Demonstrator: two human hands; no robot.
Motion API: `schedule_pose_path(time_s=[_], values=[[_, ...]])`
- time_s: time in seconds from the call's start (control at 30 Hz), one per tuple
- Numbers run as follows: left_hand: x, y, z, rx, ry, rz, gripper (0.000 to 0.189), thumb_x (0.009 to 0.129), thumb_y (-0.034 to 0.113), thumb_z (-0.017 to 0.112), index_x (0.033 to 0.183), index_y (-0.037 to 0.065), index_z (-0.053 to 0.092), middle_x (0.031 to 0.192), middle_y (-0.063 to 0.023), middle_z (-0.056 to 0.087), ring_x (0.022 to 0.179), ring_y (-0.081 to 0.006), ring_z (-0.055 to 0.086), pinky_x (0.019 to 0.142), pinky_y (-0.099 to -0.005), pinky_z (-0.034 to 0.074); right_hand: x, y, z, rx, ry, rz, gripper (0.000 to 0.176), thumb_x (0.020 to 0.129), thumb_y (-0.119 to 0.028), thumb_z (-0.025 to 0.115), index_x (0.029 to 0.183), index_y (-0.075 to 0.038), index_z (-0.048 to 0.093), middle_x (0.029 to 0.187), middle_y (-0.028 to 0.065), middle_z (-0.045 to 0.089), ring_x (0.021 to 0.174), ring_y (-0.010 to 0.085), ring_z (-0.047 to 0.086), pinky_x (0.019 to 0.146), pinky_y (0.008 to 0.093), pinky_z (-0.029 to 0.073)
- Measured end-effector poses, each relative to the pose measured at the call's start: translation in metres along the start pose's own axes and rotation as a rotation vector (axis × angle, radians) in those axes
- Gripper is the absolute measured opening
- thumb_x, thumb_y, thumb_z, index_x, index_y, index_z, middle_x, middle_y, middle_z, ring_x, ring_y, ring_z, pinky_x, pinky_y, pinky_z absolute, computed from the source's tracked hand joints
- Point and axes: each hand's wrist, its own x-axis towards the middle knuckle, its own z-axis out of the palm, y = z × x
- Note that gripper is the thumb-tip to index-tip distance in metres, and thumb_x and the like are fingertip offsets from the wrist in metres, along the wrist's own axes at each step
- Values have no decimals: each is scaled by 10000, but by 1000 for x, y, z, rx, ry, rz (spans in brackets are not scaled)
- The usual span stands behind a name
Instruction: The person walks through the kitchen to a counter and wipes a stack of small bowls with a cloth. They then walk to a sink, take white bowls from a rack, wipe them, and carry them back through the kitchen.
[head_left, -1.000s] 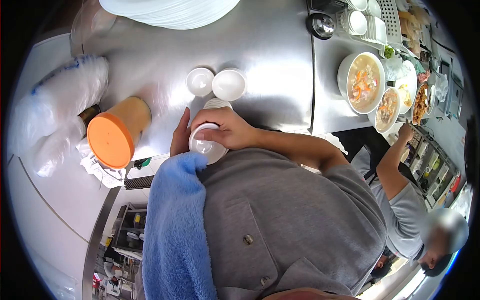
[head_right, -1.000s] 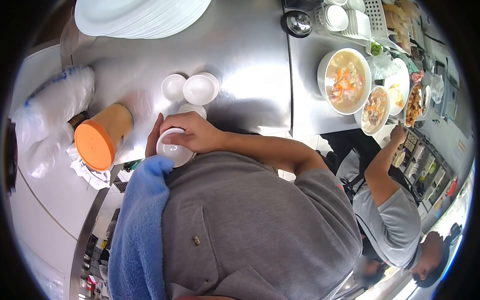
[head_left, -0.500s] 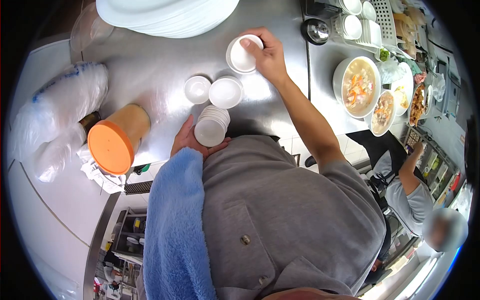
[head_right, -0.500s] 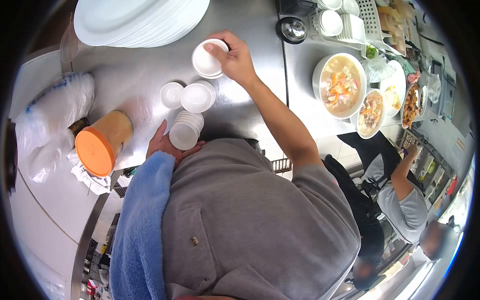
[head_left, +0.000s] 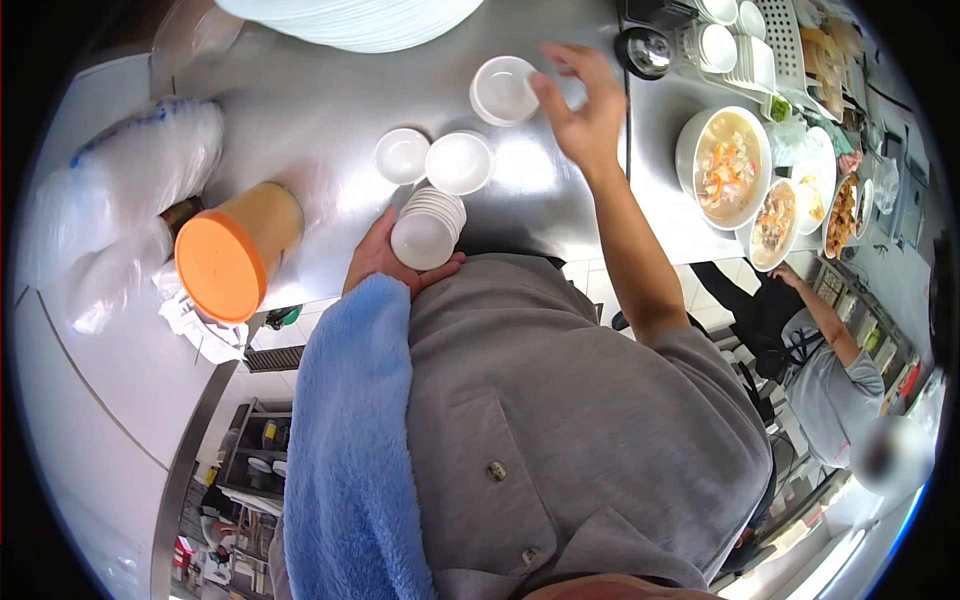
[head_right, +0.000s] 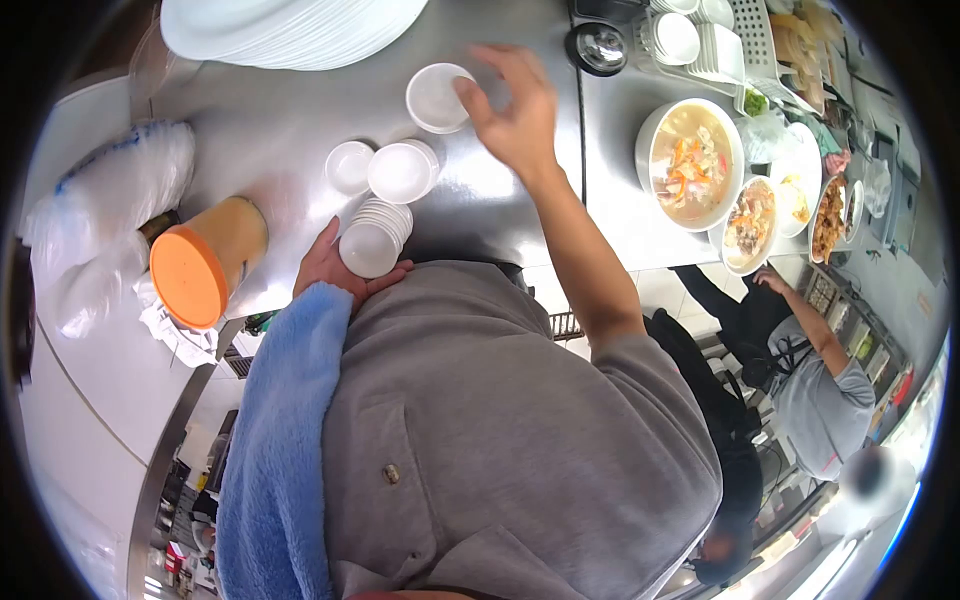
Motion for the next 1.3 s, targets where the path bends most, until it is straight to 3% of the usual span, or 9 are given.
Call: schedule_pose_path(time_s=[0.17,0.47,0.73,0.9,0.93,1.0,1.1,1.13,1.3], values=[[6,-7,-6,-18,5,65,490,1011,412,398,1397,110,400,1306,-153,538,1068,-345,615,831,-575,555,-81,-52,-13,51,-638,387,199,847,-12,609,1041,-3,652,957,175,666,833,290,649,736,347,516],[-5,-17,7,399,184,324,531,1010,456,403,1447,155,369,1181,-120,612,1055,-236,625,693,-360,598,-135,-47,26,384,-759,441,493,759,-8,542,1249,31,509,1035,251,603,941,414,602,840,461,485],[28,-35,-17,1040,280,782,582,1020,515,295,1403,106,454,1177,-205,641,1149,-330,592,988,-382,433,-133,-36,37,320,-664,282,415,801,-58,518,1208,14,554,1024,247,640,908,390,626,826,426,496],[35,-32,-29,1156,312,882,609,1022,513,278,1397,68,456,1254,-245,573,1222,-327,534,960,-379,449,-108,-52,12,535,-747,1095,390,980,-279,442,1183,25,576,993,274,649,909,407,643,794,426,509],[39,-31,-32,1186,295,938,614,1023,509,277,1415,64,433,1293,-239,544,1238,-318,516,953,-379,453,-111,-53,13,535,-750,1091,390,980,-279,442,1183,25,576,993,274,649,909,407,643,794,426,509],[32,-32,-28,1004,196,780,622,1026,512,256,1438,68,398,1320,-215,520,1203,-296,529,935,-368,461,-127,-53,20,318,-738,439,440,1002,-348,428,1236,11,526,955,293,644,855,424,644,730,470,516],[48,-45,-56,777,-11,666,640,1030,523,215,1476,79,330,1348,-168,486,1122,-246,548,887,-336,473,-144,-53,37,242,-709,446,465,995,-360,437,1308,-17,439,907,298,643,804,470,626,706,532,497],[61,-43,-61,728,-131,708,649,1031,530,194,1492,85,297,1351,-144,476,1076,-218,556,858,-314,477,-137,-56,31,206,-848,528,488,1009,-349,412,1357,-7,398,1080,307,617,988,476,594,888,484,473],[37,-28,-65,864,-146,592,650,1026,550,193,1479,100,315,1248,-96,576,1024,-189,581,785,-320,493,-137,-60,24,136,-771,402,517,993,-416,439,1380,-77,386,827,286,634,787,476,616,749,546,466]])
